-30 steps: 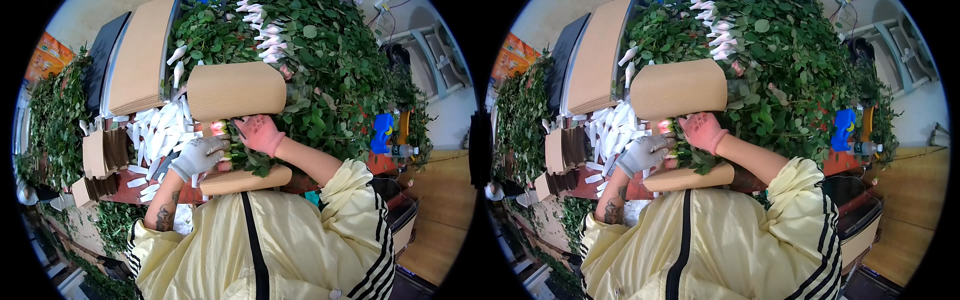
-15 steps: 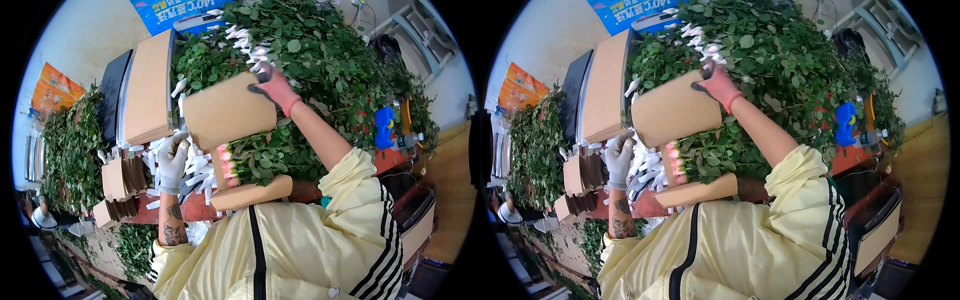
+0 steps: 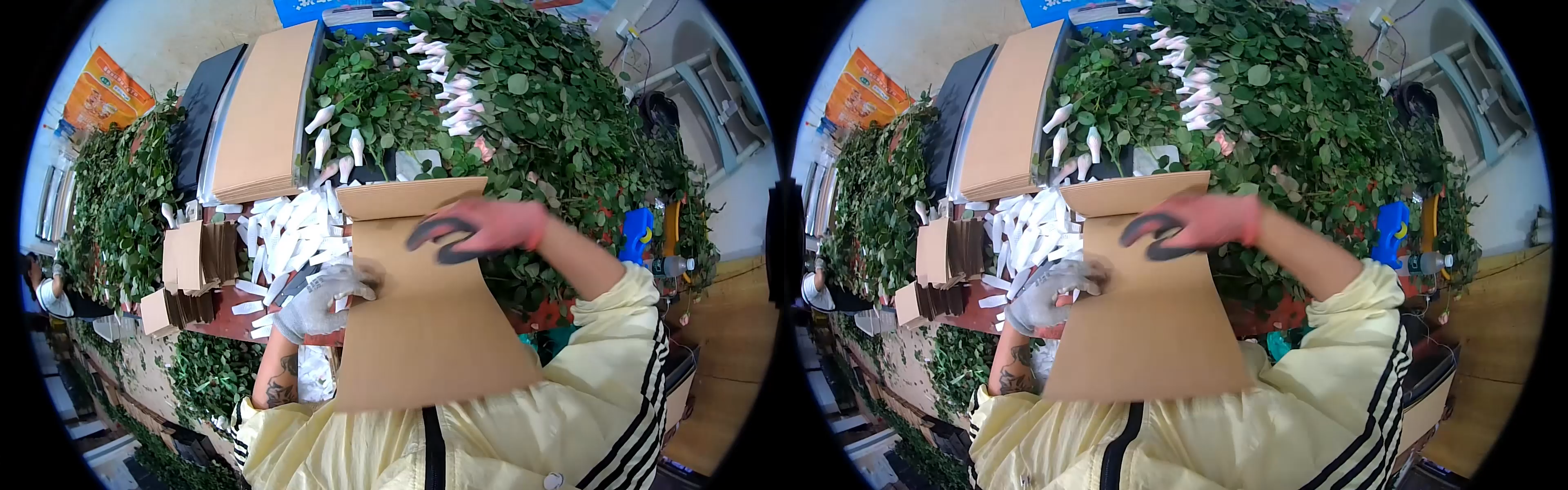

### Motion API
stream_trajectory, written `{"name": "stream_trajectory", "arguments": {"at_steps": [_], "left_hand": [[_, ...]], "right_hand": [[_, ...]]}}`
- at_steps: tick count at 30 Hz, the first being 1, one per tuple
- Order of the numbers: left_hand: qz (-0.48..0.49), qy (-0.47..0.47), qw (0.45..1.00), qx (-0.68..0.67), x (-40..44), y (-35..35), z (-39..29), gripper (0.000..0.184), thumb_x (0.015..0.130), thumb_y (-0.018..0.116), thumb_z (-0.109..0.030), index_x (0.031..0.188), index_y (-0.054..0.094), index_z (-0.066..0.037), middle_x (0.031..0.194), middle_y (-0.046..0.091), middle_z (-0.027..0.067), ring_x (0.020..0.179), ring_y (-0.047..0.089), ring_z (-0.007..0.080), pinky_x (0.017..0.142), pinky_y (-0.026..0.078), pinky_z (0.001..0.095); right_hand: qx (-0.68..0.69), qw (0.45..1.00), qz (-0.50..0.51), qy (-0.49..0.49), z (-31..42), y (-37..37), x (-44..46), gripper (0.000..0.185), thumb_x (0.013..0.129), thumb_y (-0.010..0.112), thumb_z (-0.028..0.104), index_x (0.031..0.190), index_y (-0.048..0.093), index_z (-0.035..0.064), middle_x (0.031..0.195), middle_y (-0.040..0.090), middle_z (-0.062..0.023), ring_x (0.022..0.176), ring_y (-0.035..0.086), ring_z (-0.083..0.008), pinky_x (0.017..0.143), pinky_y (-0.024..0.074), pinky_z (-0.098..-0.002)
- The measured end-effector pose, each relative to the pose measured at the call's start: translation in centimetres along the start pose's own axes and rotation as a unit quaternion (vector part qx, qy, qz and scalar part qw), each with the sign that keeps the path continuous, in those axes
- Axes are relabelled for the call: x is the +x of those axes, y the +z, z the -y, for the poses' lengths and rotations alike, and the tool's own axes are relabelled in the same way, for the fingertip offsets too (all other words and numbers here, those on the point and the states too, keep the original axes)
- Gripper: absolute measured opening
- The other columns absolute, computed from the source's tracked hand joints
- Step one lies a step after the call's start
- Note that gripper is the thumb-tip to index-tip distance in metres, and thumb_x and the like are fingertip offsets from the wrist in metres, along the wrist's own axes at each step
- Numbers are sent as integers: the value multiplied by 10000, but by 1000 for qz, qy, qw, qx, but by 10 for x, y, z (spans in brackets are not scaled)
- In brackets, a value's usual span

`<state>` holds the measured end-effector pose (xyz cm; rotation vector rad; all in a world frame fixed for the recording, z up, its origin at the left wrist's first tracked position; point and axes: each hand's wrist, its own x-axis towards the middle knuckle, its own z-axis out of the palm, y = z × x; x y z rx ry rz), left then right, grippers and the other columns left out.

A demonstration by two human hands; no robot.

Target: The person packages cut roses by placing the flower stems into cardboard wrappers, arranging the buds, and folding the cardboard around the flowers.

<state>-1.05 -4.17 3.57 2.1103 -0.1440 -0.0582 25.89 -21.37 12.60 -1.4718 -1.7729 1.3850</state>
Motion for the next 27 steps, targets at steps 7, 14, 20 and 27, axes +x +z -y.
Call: {"name": "stream_trajectory", "arguments": {"at_steps": [7,14,20,27], "left_hand": [[51,-58,994,-78,5,6,13,608,751,726,-363,1185,537,18,1197,556,174,1121,506,301,946,391,371],[140,-186,952,-199,-9,-3,0,652,824,575,-512,1195,513,21,1005,634,157,876,598,221,755,466,312],[41,-128,991,-24,-36,-11,4,602,814,598,-465,1232,509,-40,1039,627,155,983,594,257,856,462,366],[-420,-499,478,588,-138,-123,45,854,702,658,-468,1335,355,19,1184,535,237,1108,518,336,885,436,398]], "right_hand": [[-475,877,-60,-46,-76,91,83,541,823,568,368,1294,443,131,1381,366,-79,1257,357,-275,1054,267,-400],[-490,870,-16,-55,-84,106,86,547,758,608,413,1237,505,167,1314,417,-124,1204,385,-350,1023,256,-505],[-539,841,18,-43,-82,110,92,529,745,609,435,1211,537,195,1285,444,-139,1188,387,-376,1010,245,-558],[-513,854,-50,-72,-75,110,93,448,802,550,417,1213,539,238,1293,444,-119,1216,368,-338,1018,231,-553]]}}
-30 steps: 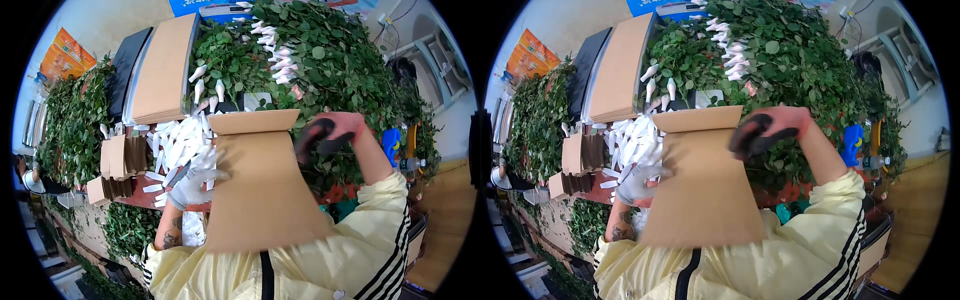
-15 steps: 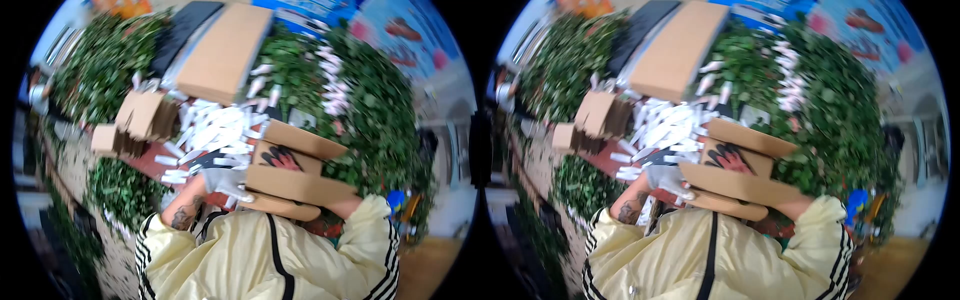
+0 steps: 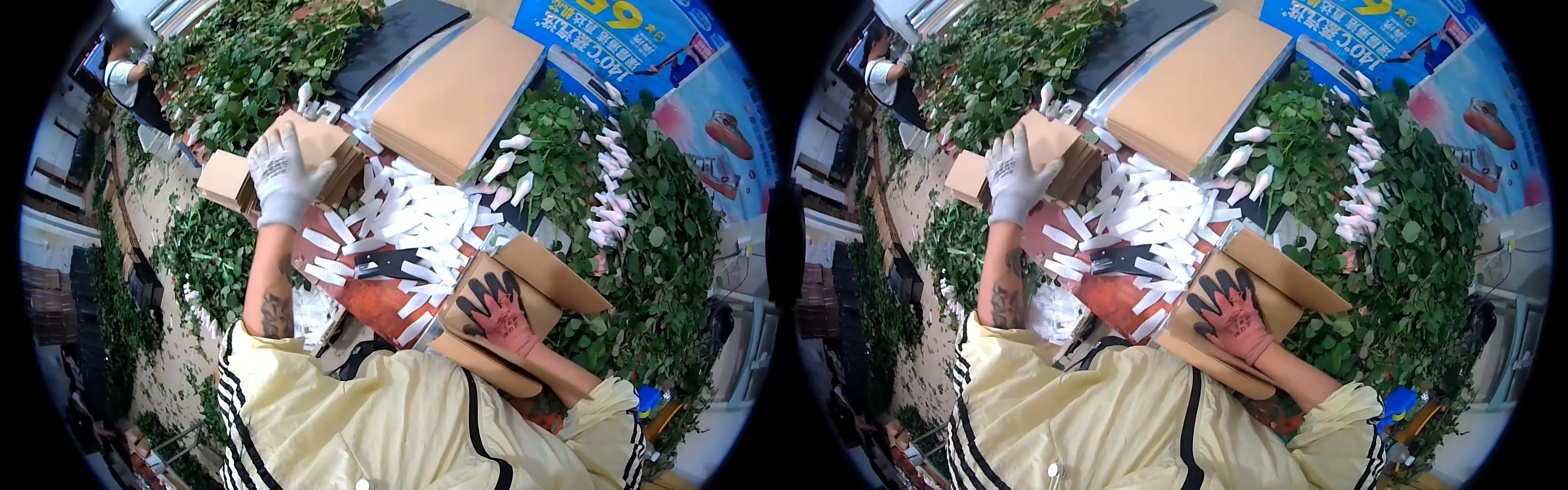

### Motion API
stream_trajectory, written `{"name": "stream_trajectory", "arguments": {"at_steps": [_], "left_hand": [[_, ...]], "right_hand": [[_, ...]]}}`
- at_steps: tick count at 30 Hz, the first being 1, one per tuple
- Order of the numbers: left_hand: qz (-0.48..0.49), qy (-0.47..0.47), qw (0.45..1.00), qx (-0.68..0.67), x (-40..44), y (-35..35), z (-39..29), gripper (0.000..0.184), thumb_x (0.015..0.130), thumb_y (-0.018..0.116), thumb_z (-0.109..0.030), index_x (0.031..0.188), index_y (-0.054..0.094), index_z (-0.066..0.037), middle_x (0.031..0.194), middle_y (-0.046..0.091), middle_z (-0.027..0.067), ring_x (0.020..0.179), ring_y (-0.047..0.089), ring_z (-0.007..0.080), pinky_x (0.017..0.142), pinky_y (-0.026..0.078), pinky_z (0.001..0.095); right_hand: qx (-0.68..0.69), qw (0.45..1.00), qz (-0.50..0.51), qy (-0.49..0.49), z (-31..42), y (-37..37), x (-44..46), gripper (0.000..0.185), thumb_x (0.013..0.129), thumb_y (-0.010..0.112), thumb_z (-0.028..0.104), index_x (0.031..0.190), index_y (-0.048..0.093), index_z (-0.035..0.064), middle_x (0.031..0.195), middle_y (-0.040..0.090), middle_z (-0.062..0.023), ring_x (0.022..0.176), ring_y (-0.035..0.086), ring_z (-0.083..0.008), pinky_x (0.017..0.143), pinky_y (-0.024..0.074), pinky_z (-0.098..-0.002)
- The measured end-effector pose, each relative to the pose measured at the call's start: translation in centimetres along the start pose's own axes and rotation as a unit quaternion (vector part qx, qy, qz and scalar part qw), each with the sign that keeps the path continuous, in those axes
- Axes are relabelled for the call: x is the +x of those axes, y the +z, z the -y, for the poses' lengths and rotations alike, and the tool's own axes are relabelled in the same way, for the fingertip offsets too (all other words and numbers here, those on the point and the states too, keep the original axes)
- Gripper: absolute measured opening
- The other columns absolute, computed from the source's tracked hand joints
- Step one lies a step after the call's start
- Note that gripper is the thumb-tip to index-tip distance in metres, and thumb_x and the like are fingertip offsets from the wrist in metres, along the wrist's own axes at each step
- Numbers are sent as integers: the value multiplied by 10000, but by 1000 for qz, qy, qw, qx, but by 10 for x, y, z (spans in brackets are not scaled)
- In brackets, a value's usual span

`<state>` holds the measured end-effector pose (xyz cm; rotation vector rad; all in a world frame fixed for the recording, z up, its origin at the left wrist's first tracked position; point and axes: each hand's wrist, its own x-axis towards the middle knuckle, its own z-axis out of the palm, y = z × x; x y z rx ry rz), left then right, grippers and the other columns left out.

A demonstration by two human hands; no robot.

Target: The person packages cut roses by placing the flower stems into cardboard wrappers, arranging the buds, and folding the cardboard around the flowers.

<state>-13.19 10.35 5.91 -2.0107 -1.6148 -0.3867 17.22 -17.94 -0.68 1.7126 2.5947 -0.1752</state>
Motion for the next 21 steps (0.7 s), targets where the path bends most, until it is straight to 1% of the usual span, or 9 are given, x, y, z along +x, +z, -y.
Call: {"name": "stream_trajectory", "arguments": {"at_steps": [1,3,4,6,7,9,14,16,21], "left_hand": [[-7,2,1000,0,1,7,5,854,702,658,-468,1335,355,19,1184,535,237,1108,518,336,885,436,398],[171,-27,985,-2,6,11,9,921,686,641,-515,1360,310,19,1112,591,209,967,596,320,903,424,403],[164,-22,986,-4,10,9,9,921,686,641,-515,1360,310,19,1112,591,209,967,596,320,903,424,403],[287,-89,945,-131,15,3,6,930,685,638,-515,1365,306,26,1048,625,212,945,615,321,982,347,440],[265,-88,950,-139,13,3,6,913,701,625,-517,1361,312,32,1000,643,207,947,620,316,1022,284,471],[220,-86,961,-141,11,3,9,903,711,620,-514,1360,314,33,1004,642,208,945,620,320,1017,292,468],[82,-96,975,-180,8,-4,20,869,738,603,-525,1339,342,46,1058,624,203,1047,562,318,1016,291,468],[83,-107,970,-204,8,-12,22,843,739,625,-498,1333,355,36,1082,615,199,1076,538,312,1001,322,440],[91,-187,917,-339,9,-9,30,808,754,655,-439,1355,336,-5,1063,626,193,983,580,323,875,442,397]], "right_hand": [[11,998,67,13,0,-4,-2,466,788,567,429,1207,545,227,1286,447,-128,1210,370,-344,1012,239,-558],[3,998,65,16,-6,24,-9,477,777,578,437,1203,549,223,1282,450,-132,1209,370,-350,1009,242,-560],[-1,997,69,18,-5,23,-7,489,766,589,445,1199,554,220,1277,452,-136,1208,370,-356,1006,245,-562],[18,991,126,38,-5,16,-7,516,747,602,464,1201,556,222,1286,446,-142,1221,357,-368,1012,233,-571],[12,994,108,29,-4,15,-8,517,747,601,468,1200,558,223,1297,439,-141,1226,353,-369,1015,229,-575],[14,1000,23,3,-6,27,-10,524,746,598,481,1205,560,231,1321,421,-138,1234,344,-367,1028,205,-584],[-3,999,53,1,-6,19,-8,516,744,597,486,1194,570,234,1297,438,-141,1239,338,-369,1043,176,-581],[1,1000,-20,-11,-8,31,-8,514,741,599,485,1188,574,232,1284,447,-140,1234,345,-368,1037,190,-581],[-2,1000,-11,-7,-10,40,-12,515,742,597,484,1187,572,227,1276,452,-142,1224,355,-369,1025,216,-586]]}}
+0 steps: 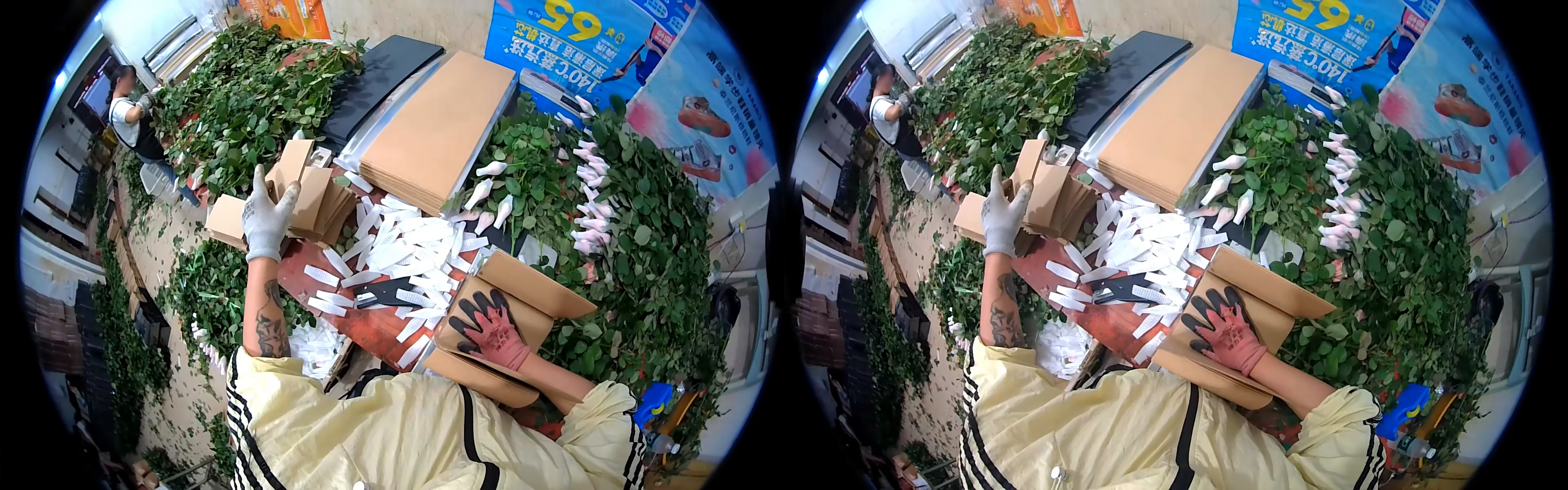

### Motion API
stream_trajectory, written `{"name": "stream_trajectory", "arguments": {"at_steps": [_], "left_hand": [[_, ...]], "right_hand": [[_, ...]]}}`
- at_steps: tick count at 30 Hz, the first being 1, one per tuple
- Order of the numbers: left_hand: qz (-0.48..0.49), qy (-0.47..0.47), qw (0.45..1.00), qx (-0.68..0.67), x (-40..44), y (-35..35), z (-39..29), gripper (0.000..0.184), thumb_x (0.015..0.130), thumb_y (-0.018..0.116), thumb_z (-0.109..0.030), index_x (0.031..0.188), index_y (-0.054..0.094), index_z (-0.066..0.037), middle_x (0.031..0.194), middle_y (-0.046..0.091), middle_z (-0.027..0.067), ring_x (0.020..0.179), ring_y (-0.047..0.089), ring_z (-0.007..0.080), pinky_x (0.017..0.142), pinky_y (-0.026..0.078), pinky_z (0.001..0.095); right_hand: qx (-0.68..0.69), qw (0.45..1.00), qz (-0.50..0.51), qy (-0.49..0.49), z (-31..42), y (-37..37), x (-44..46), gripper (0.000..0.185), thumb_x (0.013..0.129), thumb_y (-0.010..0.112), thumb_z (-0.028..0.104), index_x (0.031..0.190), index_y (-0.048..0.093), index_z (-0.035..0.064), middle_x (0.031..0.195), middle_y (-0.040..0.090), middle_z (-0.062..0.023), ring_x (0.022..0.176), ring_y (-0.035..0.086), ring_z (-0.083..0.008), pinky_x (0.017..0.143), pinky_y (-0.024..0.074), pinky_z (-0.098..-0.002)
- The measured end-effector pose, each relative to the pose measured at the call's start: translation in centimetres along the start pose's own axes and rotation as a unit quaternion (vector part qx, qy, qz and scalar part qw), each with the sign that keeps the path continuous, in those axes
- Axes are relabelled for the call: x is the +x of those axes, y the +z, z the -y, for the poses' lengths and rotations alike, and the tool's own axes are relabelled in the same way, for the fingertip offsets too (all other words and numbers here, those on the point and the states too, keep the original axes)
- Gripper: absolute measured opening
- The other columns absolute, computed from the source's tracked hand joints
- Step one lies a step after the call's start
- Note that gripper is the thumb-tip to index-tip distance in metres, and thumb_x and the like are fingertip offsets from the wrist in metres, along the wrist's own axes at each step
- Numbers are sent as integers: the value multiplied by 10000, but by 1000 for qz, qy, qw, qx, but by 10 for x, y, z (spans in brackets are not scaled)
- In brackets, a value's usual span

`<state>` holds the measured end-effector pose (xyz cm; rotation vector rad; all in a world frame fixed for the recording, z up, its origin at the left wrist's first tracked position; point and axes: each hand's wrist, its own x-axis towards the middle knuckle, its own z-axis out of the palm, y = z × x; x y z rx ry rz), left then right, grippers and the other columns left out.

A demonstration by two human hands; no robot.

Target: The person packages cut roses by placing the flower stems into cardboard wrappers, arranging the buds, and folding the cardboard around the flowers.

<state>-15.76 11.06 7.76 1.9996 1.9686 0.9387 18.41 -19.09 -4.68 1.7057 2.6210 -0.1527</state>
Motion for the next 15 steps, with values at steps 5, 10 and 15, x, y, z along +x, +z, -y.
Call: {"name": "stream_trajectory", "arguments": {"at_steps": [5,10,15], "left_hand": [[-10,-3,978,-210,-2,4,6,748,830,586,-471,1359,327,-11,1042,631,149,916,611,262,800,485,374],[214,-25,681,-700,-87,15,-73,740,862,503,-557,1363,324,-43,1114,560,92,975,563,190,831,464,326],[333,115,760,-547,-190,81,-98,908,807,530,-622,1392,240,9,1179,538,170,1074,542,233,925,415,371]], "right_hand": [[8,1000,-13,4,1,-4,1,515,749,590,481,1194,564,222,1273,446,-144,1215,361,-375,1018,229,-589],[29,999,14,13,2,-2,-2,551,751,587,488,1192,546,161,1277,422,-149,1210,356,-368,1011,250,-579],[135,988,-38,64,3,-22,0,734,750,585,513,1265,426,15,1292,429,-184,1253,338,-347,1073,217,-487]]}}
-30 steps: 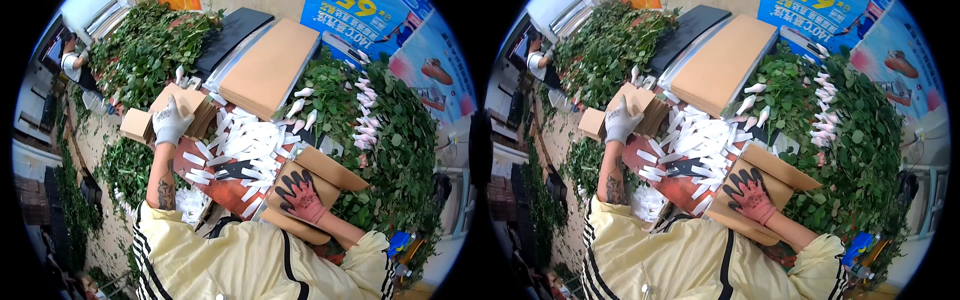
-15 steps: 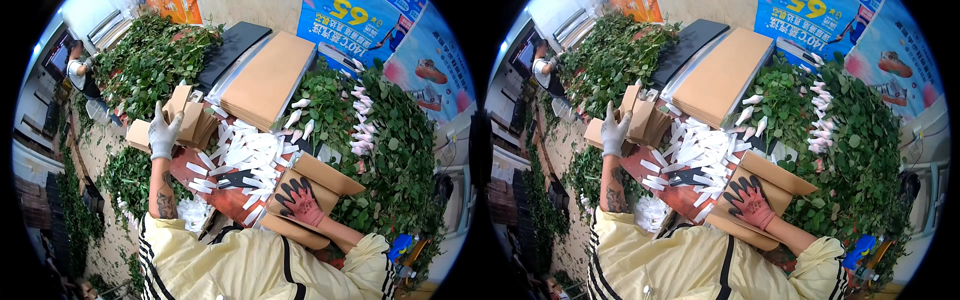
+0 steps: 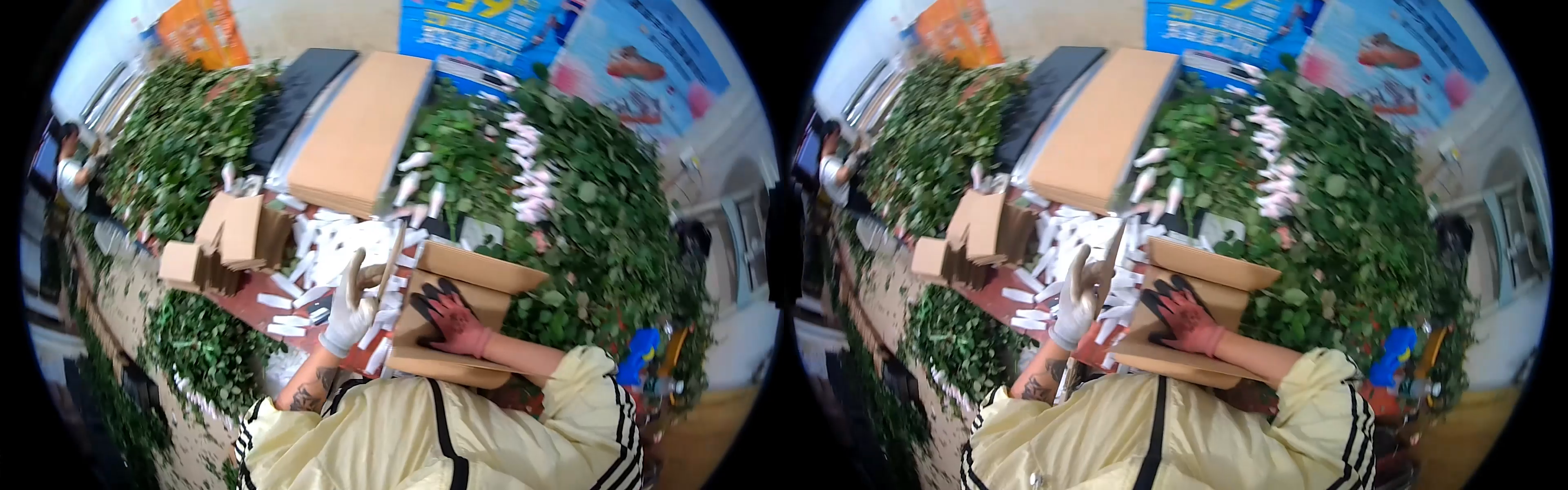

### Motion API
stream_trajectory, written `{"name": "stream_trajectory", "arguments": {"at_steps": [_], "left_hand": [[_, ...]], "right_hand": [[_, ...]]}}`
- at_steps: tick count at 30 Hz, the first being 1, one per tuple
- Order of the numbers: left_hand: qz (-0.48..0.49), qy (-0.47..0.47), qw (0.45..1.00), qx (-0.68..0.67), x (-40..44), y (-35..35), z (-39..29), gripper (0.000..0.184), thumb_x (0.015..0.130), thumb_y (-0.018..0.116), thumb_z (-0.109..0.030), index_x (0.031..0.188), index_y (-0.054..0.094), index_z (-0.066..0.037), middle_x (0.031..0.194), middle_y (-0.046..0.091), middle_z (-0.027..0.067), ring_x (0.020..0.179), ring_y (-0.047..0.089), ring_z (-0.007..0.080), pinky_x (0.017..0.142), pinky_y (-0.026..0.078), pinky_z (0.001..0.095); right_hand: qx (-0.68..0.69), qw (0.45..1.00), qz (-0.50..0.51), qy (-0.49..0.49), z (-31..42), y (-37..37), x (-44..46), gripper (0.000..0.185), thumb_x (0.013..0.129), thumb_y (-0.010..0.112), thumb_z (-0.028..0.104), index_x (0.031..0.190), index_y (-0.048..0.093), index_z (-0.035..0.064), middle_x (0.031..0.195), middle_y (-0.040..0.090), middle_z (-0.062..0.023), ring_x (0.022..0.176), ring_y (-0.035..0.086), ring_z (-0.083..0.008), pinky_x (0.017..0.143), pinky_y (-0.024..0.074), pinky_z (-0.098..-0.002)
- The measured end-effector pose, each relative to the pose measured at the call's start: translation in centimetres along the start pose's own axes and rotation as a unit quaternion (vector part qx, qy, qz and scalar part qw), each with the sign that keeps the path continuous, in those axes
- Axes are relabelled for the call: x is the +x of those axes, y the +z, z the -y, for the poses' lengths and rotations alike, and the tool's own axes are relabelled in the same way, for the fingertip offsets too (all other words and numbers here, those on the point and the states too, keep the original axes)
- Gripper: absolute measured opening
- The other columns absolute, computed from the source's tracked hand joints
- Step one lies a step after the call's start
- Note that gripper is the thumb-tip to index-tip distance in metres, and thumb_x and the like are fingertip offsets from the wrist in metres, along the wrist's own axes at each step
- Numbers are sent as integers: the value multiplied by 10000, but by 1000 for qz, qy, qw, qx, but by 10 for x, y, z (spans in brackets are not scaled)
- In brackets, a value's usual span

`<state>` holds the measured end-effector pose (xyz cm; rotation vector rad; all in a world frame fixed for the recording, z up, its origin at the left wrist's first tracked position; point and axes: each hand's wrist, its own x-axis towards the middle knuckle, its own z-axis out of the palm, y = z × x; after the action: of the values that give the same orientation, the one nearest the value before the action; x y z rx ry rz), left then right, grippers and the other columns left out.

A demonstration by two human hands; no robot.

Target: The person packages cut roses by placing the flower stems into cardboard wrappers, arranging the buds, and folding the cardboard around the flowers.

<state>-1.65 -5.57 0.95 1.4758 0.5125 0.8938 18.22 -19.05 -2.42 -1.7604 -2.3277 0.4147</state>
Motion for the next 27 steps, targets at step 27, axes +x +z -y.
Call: {"name": "stream_trajectory", "arguments": {"at_steps": [27], "left_hand": [[269,-70,949,146,3,-9,1,903,620,769,-281,1351,339,28,1271,485,181,1187,462,256,1009,353,353]], "right_hand": [[628,740,-46,237,-41,34,-18,435,865,605,291,1207,536,31,1083,629,-73,978,584,-181,860,460,-316]]}}
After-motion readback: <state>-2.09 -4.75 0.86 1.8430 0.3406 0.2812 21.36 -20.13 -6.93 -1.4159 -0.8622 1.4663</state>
